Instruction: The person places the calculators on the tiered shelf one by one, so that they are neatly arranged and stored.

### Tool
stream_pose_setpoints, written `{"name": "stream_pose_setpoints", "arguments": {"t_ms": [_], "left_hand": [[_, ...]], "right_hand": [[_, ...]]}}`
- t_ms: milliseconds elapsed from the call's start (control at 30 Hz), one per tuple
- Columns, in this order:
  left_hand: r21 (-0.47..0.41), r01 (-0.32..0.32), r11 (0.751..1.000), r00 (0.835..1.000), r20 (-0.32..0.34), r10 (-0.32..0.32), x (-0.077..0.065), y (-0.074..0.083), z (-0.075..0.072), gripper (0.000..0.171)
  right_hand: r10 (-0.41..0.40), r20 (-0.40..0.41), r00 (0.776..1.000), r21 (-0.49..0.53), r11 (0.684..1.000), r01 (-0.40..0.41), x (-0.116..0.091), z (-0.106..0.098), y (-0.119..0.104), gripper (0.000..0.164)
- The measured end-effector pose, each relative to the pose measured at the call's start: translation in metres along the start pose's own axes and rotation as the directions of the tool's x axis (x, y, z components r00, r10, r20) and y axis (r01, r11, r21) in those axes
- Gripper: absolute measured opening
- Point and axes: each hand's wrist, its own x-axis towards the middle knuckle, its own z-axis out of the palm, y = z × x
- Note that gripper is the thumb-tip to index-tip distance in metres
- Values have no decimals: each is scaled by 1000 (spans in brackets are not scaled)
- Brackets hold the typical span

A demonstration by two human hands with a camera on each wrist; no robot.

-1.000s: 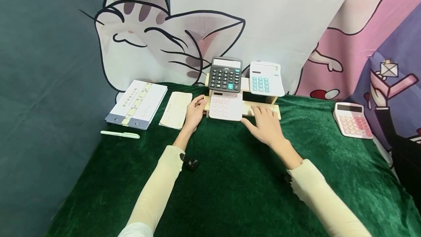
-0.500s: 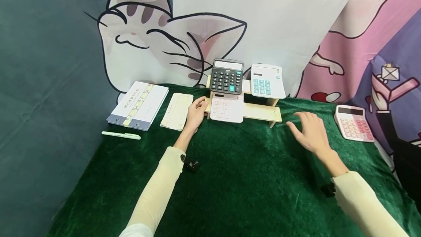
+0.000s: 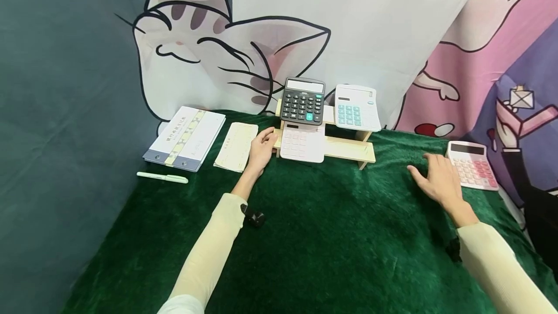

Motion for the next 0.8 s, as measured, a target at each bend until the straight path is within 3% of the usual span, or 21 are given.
{"name": "stream_pose_setpoints", "arguments": {"t_ms": [233,533,800], "left_hand": [[-5,4,1000,1000,-7,-4,-1,-2,2,43],[13,11,1000,1000,-9,-11,-3,-3,-1,42],[7,10,1000,1000,-8,-10,-2,-1,-1,42]], "right_hand": [[130,63,989,-47,991,-127,-3,-8,23,85],[273,73,959,-94,960,-265,-15,-15,52,78],[399,162,903,-163,913,-374,-17,-26,70,109]]}}
